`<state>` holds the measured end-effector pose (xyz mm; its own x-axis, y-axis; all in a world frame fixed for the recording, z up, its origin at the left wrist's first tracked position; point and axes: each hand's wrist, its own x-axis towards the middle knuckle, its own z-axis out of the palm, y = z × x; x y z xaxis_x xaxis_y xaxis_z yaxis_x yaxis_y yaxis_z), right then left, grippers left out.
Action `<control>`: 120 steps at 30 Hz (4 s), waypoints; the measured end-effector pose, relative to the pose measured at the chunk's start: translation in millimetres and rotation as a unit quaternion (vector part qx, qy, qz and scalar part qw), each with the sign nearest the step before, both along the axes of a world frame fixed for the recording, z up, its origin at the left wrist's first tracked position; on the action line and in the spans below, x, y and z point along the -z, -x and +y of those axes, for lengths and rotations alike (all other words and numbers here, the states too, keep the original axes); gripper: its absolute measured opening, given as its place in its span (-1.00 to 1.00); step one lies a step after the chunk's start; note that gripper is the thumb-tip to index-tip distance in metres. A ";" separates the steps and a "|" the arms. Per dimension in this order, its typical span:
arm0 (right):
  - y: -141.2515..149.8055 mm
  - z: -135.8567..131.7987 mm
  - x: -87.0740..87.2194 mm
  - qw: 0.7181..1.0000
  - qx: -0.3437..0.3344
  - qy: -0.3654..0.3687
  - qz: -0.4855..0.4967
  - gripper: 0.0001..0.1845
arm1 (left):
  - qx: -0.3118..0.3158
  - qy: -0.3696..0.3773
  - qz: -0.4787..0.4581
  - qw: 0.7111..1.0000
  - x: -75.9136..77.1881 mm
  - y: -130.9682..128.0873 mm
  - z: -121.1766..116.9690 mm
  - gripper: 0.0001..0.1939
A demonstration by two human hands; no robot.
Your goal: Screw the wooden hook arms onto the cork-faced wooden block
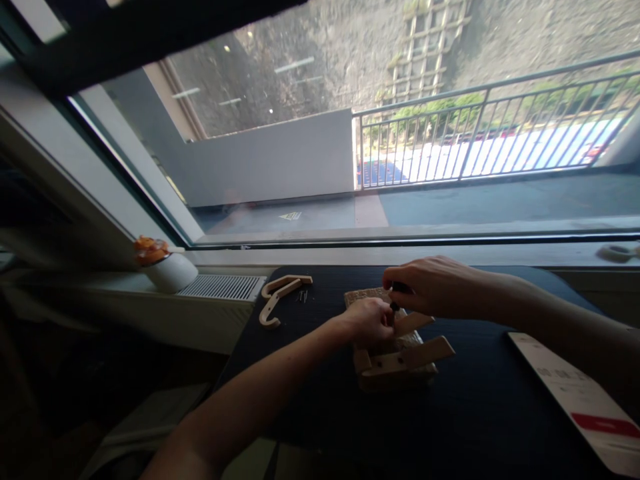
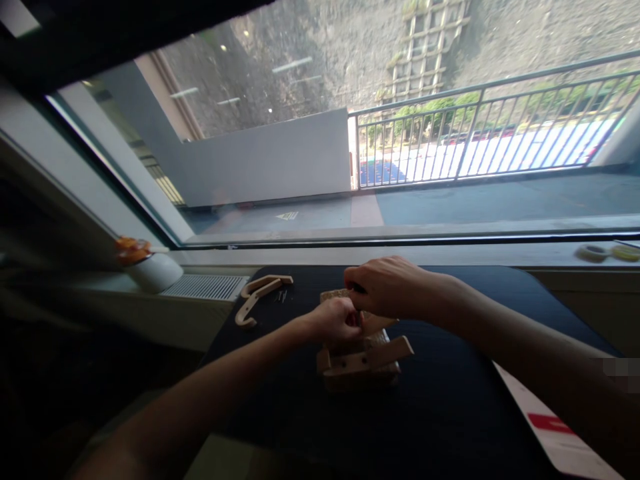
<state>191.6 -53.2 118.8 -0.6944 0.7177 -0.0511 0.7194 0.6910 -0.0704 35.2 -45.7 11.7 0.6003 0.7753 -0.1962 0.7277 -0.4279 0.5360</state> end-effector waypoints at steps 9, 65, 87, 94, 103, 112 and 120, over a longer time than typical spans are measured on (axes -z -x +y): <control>0.6 -5.4 4.2 0.999 0.017 -0.021 -0.021 -0.76 | -0.006 -0.033 0.032 0.999 -6.9 -3.3 -2.7 -0.85; 5.3 -15.9 -2.4 0.997 0.014 -0.033 -0.072 -0.76 | -0.027 0.005 0.015 1.000 -10.2 -3.2 -4.5 -0.81; 11.2 -17.6 -6.1 0.993 -0.030 -0.015 -0.110 -0.85 | -0.002 -0.002 0.017 1.000 -11.5 -4.0 -4.0 -0.82; 10.8 -15.9 3.3 0.990 0.019 -0.042 -0.131 -0.73 | -0.007 -0.002 0.005 1.000 -8.7 -3.5 -3.7 -0.79; 11.1 -16.1 -11.6 0.993 -0.005 0.011 -0.118 -0.89 | -0.007 -0.015 0.016 1.000 -6.1 -3.3 -2.8 -0.83; 9.9 -15.7 -0.2 0.992 0.033 -0.036 -0.113 -0.75 | -0.017 0.011 0.015 1.000 -7.7 -2.6 -3.0 -0.79; 13.7 -17.7 -11.2 0.991 0.007 0.012 -0.131 -0.89 | -0.017 -0.007 0.018 1.000 -9.4 -3.6 -4.7 -0.81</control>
